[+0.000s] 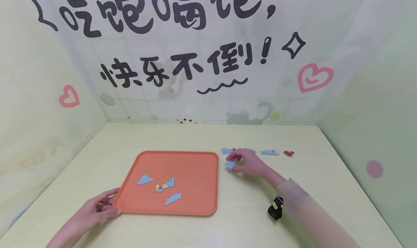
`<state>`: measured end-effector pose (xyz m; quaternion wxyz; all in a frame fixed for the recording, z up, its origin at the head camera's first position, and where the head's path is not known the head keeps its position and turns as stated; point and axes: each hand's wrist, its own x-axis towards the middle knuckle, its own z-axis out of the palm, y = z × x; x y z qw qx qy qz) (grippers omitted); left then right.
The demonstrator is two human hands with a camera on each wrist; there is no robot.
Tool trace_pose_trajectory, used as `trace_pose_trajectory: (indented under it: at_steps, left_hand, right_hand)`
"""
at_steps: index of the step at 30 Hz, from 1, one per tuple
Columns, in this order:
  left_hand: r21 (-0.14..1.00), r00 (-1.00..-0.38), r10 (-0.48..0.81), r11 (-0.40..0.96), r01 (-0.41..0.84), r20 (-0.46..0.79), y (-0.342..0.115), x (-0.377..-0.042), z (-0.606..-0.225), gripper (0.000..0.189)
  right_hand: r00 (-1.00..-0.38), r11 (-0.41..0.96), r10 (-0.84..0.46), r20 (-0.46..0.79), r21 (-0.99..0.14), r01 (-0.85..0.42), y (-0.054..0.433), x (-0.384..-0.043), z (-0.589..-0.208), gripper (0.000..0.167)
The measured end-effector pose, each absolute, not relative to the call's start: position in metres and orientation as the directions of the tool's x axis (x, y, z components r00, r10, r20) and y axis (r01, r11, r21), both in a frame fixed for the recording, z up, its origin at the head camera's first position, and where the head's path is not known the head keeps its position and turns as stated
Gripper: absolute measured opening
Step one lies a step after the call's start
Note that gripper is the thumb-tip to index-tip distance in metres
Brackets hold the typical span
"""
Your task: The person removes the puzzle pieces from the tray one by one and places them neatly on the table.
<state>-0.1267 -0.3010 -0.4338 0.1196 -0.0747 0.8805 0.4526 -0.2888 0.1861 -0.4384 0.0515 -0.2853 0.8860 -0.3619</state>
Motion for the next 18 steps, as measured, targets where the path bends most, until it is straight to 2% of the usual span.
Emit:
trace_pose_trajectory:
  at_steps: [11, 18]
  left_hand:
    - [0.785, -0.96, -0.019, 0.571, -0.24, -0.279, -0.3, -0.125, -0.432, 0.078]
    - [0.782, -0.961, -0.023, 0.576, -0.238, -0.275, -0.299, -0.124, -0.431, 0.077]
  right_hand:
    - [-0.817, 0.563, -0.575, -0.042, -0.745, -0.358, 0.188, -0.292, -0.448, 0.025]
    - [-0.811, 0.538, -0.583, -0.052, -0.772, -0.338, 0.189, -0.291, -0.451, 0.028]
